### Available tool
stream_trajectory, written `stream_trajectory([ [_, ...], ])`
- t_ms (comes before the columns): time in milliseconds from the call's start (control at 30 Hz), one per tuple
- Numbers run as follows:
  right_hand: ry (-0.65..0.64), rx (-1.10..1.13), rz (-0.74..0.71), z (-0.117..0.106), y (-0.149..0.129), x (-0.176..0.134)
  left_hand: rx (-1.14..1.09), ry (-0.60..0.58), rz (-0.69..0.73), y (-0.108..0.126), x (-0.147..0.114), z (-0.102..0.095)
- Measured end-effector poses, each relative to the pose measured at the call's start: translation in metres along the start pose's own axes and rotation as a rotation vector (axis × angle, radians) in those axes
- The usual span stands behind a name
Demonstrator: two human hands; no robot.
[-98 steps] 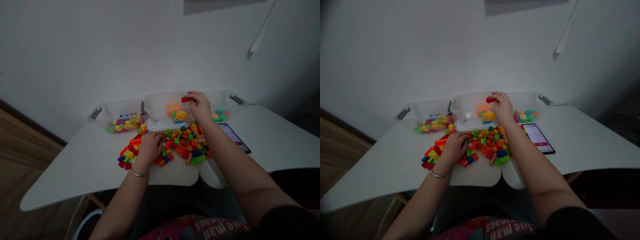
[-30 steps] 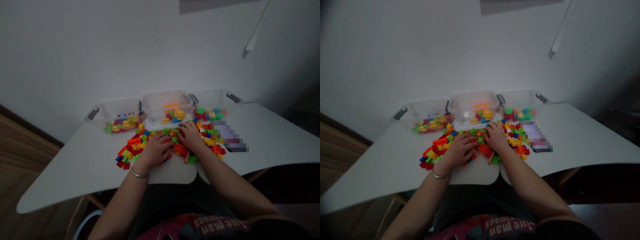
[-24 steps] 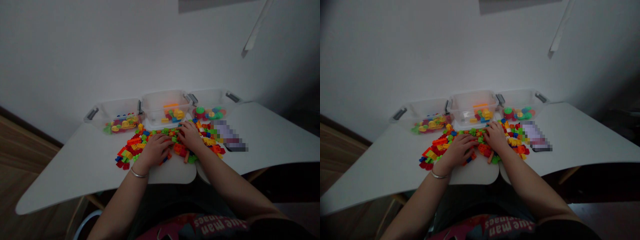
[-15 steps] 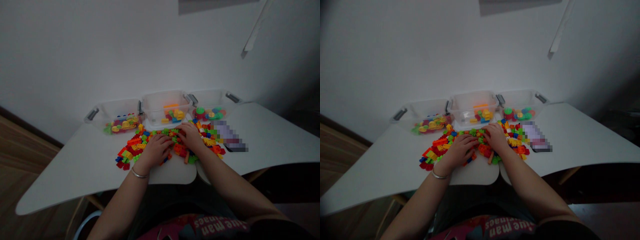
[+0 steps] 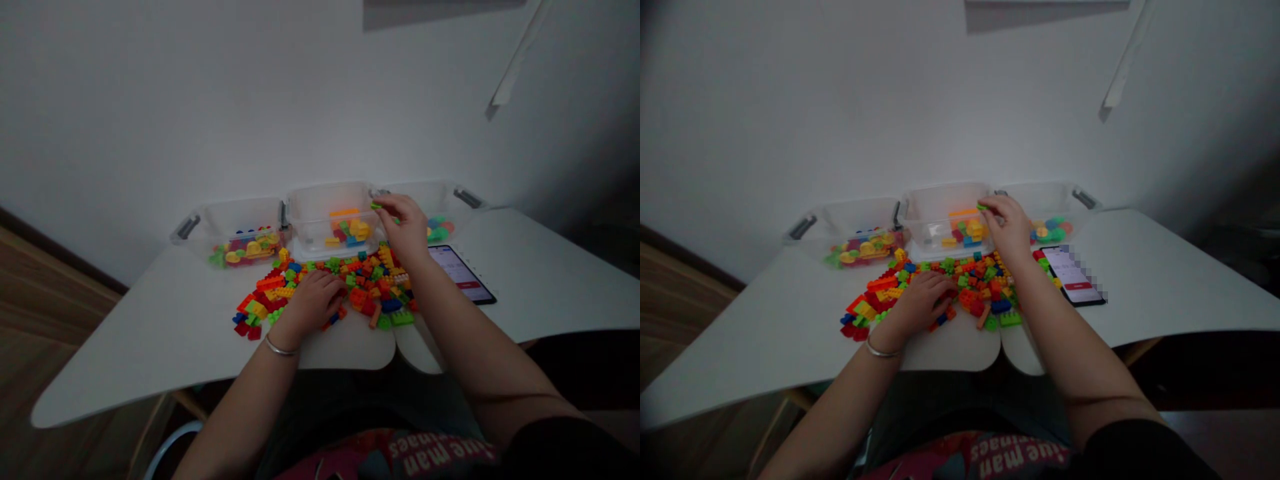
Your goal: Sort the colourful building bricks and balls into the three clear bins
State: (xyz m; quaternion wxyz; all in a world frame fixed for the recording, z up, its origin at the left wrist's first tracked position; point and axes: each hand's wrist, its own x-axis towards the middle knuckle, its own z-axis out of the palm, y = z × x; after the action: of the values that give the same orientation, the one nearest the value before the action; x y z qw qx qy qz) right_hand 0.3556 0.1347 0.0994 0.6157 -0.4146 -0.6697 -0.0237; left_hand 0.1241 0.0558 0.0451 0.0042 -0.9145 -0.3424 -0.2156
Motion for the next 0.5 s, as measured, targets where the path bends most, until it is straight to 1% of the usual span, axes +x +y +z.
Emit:
stream_trajectory([
  [67, -0.045, -0.030, -0.018, 0.009, 0.003, 0.013, 0.008, -0.004, -0.009, 0.000, 0.000, -0.001],
  [133, -0.125, -0.063, -0.017, 0.019, 0.005, 0.022, 0.015, -0.003, -0.008, 0.000, 0.000, -0.001],
  [267, -0.356, -0.205, 0.009, 0.035, 0.002, 0.032, 0.021, -0.006, -0.006, -0.001, 0.000, 0.000],
  [367, -0.523, -0.396, 0.036, 0.037, -0.008, 0.034, 0.019, -0.020, -0.004, 0.000, 0.000, 0.000],
  [433, -0.593, -0.534, 0.028, 0.036, -0.015, 0.033, 0.014, -0.025, 0.003, 0.000, 0.000, 0.000],
  [500, -0.632, -0.626, 0.003, 0.034, -0.021, 0.032, 0.011, -0.024, 0.006, 0.000, 0.000, 0.000],
])
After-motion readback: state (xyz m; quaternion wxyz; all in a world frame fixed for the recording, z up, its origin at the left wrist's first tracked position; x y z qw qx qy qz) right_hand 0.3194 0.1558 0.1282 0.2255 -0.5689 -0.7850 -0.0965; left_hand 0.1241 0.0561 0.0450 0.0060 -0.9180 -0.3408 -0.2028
